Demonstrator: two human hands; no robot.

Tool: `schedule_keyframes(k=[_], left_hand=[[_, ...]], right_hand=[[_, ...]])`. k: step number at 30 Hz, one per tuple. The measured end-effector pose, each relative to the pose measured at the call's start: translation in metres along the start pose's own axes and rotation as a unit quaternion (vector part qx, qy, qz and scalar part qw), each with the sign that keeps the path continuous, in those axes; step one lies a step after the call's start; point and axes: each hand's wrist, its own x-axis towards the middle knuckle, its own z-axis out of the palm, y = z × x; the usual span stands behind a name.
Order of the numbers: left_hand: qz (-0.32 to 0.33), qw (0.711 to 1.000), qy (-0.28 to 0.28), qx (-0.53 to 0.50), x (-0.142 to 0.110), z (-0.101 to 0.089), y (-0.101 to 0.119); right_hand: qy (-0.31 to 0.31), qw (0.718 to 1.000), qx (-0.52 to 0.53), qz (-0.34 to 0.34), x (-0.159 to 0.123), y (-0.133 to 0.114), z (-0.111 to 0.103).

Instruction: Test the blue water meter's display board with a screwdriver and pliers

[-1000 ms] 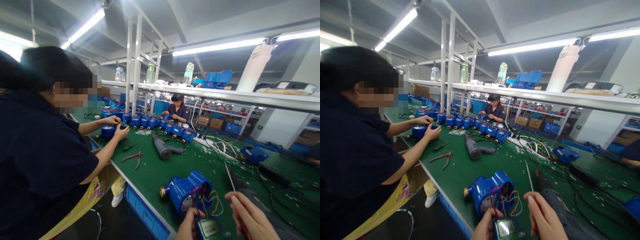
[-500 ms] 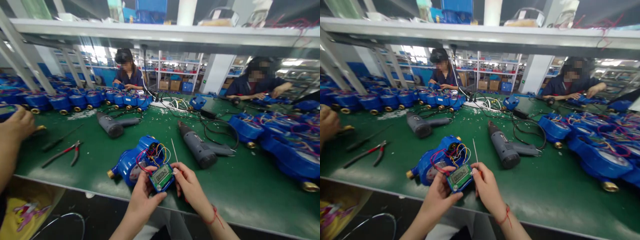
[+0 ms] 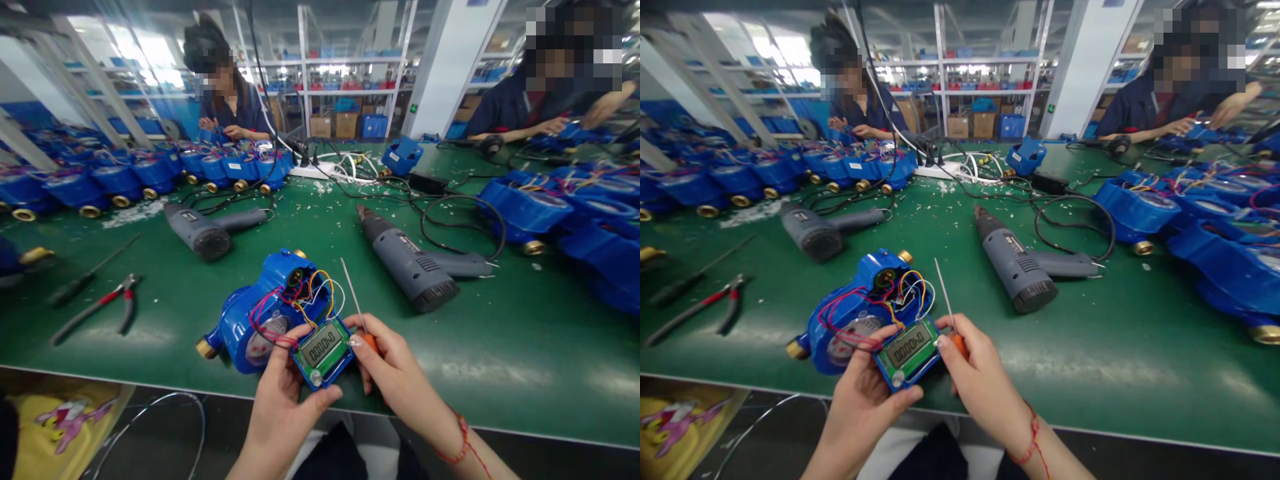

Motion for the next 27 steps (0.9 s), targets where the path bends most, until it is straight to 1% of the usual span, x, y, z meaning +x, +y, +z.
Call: schedule_keyframes(k=[3, 6, 11, 13, 15, 17, 21, 27], left_hand=[[-0.01, 0.999, 0.045, -0.026, -0.003, 0.005, 0.001], [-0.009, 0.999, 0.043, -0.023, -0.003, 0.006, 0.0], [0.001, 1.0, 0.004, -0.004, 0.002, -0.002, 0.001], [-0.001, 1.0, -0.03, -0.004, 0.002, -0.008, 0.002], [0.003, 0.998, -0.068, -0.019, 0.001, -0.015, -0.001], [0.0, 0.995, -0.076, -0.059, -0.002, -0.022, -0.006], [-0.036, 0.988, -0.031, -0.145, -0.003, -0.029, -0.016], [-0.02, 0.991, 0.008, -0.135, 0.002, -0.02, -0.014]], right_hand=[[-0.007, 1.0, 0.01, 0.01, -0.001, 0.0, -0.001], [-0.009, 1.0, 0.017, 0.011, -0.003, 0.002, 0.0], [-0.008, 1.0, 0.019, 0.02, -0.003, 0.002, 0.0], [-0.008, 0.999, 0.019, 0.026, -0.002, 0.002, 0.0], [-0.01, 0.999, 0.021, 0.035, -0.001, 0.002, -0.001], [-0.012, 0.999, 0.024, 0.045, -0.002, 0.001, -0.001], [-0.018, 0.999, 0.025, 0.042, -0.003, 0.001, 0.0], [-0.021, 0.999, 0.018, 0.037, -0.003, 0.0, -0.002]])
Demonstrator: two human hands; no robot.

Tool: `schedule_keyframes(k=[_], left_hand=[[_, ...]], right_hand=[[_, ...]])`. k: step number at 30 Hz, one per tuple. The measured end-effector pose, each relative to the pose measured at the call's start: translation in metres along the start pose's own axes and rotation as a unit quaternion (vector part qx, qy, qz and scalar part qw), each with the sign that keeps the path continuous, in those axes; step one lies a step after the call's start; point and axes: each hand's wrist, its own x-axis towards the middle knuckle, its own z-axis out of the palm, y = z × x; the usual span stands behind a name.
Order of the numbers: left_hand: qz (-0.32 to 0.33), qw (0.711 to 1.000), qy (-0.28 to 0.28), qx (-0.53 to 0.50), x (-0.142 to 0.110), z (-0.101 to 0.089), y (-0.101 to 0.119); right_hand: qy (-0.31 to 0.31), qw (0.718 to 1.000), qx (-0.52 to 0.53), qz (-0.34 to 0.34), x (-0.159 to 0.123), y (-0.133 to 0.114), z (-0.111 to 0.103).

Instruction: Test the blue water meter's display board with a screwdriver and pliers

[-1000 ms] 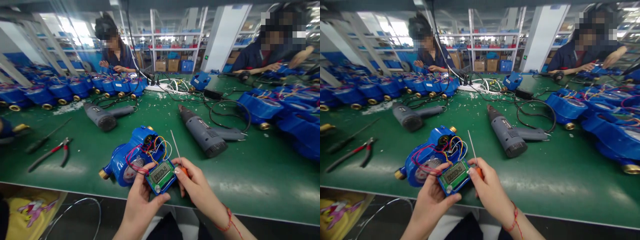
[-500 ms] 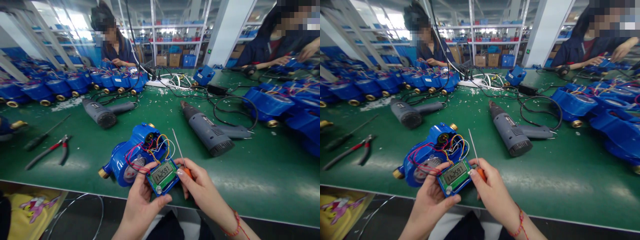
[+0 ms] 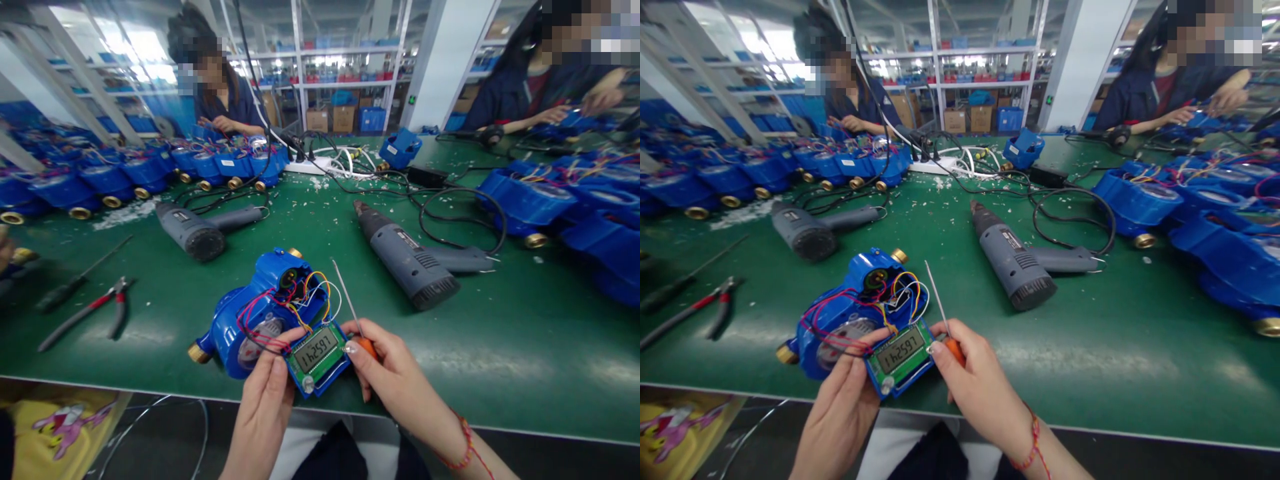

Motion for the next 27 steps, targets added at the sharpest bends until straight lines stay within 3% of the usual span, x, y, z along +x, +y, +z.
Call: schedule_keyframes(k=[5, 9, 12, 14, 19, 27], left_hand=[[0.005, 1.0, 0.015, 0.003, 0.001, 0.0, 0.0], [-0.005, 0.999, -0.05, -0.006, -0.003, -0.002, 0.004], [-0.025, 0.998, -0.049, 0.015, -0.006, 0.0, 0.009], [-0.015, 0.998, -0.046, 0.028, -0.005, 0.0, 0.01], [0.021, 0.991, -0.122, 0.052, 0.0, -0.006, 0.008], [0.0, 0.996, -0.068, 0.06, -0.005, 0.004, 0.011]], right_hand=[[0.0, 1.0, -0.002, -0.013, 0.0, -0.001, 0.0], [0.001, 1.0, 0.005, -0.013, 0.002, 0.001, 0.001], [0.003, 1.0, 0.011, -0.017, 0.003, 0.002, 0.001], [0.004, 1.0, 0.008, -0.021, 0.003, 0.003, 0.001], [0.007, 1.0, -0.001, -0.025, 0.003, 0.002, 0.001], [0.007, 1.0, 0.005, -0.028, 0.003, 0.001, 0.001]])
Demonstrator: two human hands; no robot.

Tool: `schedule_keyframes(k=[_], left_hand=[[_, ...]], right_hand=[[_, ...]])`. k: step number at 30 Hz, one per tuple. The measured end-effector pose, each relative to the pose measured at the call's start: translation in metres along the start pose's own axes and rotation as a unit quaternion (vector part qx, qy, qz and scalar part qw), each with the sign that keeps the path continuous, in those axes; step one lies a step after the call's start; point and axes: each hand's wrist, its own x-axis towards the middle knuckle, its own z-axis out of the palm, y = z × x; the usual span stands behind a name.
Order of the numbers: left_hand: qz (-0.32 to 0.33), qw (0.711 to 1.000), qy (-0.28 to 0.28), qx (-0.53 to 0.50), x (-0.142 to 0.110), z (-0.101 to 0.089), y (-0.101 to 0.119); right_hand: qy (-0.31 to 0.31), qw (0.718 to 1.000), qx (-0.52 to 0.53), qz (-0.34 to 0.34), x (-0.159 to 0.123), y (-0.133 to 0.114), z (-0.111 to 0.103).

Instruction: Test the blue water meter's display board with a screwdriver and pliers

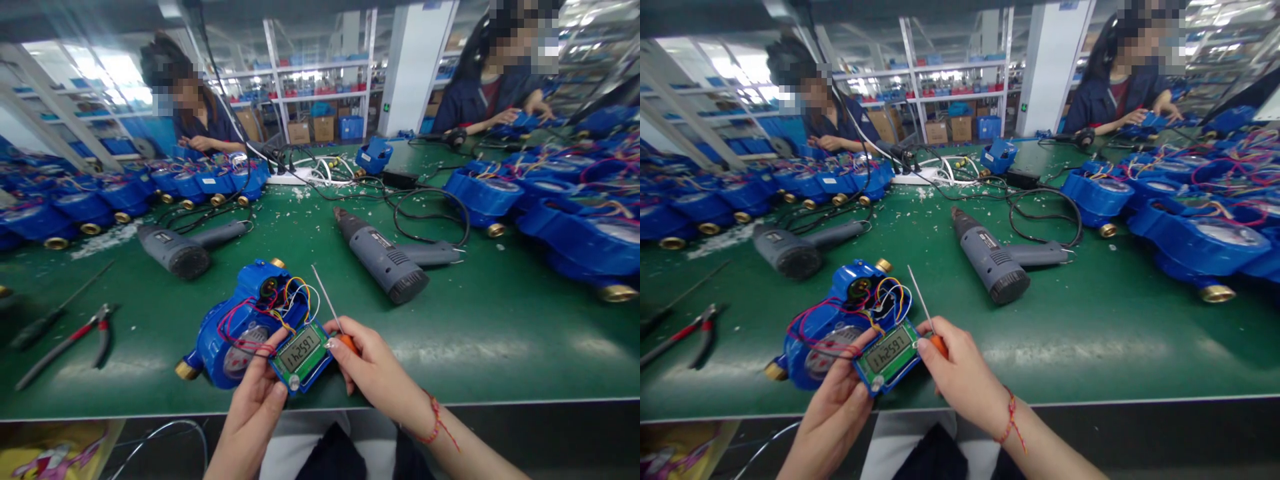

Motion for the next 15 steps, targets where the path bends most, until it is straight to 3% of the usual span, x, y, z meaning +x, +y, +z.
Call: schedule_keyframes(k=[9, 15], left_hand=[[0.011, 0.998, -0.061, -0.01, -0.006, 0.003, 0.007], [-0.003, 0.994, 0.053, 0.097, 0.003, 0.017, 0.003]], right_hand=[[0.007, 1.0, -0.009, -0.014, -0.001, 0.003, 0.0], [0.008, 1.0, 0.003, -0.023, 0.001, 0.003, 0.0]])
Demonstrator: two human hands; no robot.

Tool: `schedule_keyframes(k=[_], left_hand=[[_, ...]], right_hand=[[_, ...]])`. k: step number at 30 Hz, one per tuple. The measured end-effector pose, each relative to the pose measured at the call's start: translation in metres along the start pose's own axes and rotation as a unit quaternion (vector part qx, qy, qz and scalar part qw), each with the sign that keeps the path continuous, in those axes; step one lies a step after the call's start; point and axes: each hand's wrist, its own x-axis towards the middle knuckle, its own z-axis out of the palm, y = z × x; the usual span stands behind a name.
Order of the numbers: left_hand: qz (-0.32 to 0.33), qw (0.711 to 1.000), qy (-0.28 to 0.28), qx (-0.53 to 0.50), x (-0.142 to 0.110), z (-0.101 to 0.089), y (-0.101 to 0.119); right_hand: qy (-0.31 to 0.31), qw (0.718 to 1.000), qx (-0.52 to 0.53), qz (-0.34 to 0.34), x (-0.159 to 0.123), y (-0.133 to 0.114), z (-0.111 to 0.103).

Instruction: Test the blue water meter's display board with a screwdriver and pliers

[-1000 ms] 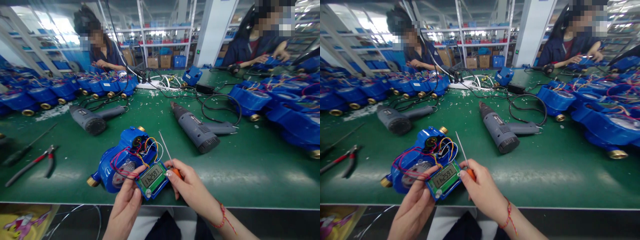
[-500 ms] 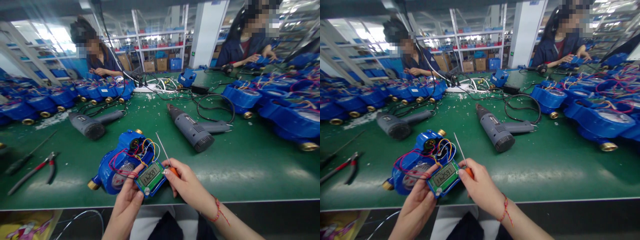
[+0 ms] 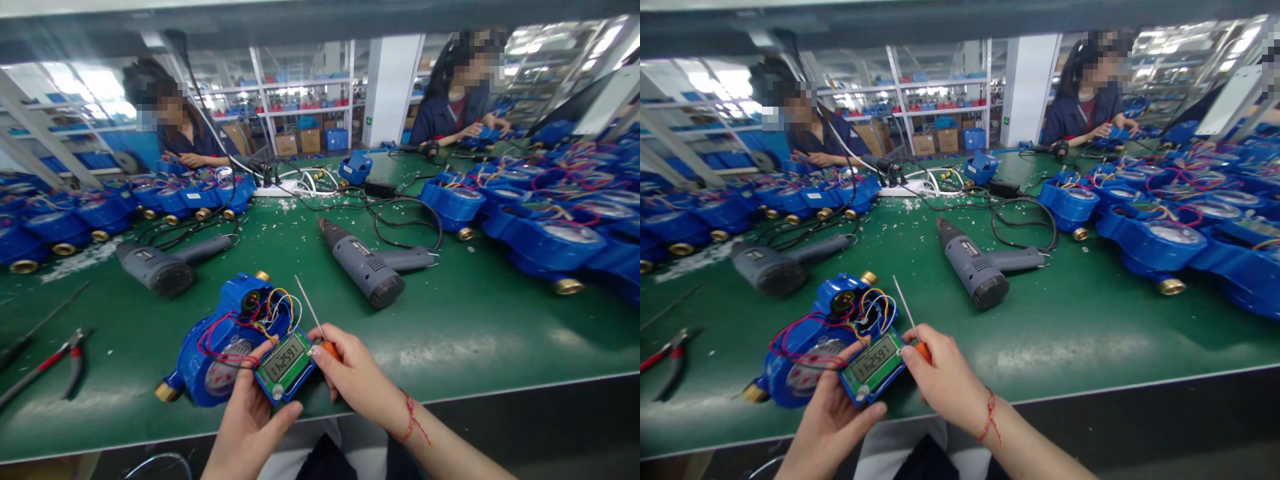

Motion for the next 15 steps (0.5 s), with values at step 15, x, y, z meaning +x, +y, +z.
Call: schedule_keyframes(k=[15], left_hand=[[-0.014, 0.983, -0.128, -0.128, 0.01, -0.023, -0.002]], right_hand=[[0.003, 1.0, -0.011, -0.015, 0.001, 0.003, 0.0]])
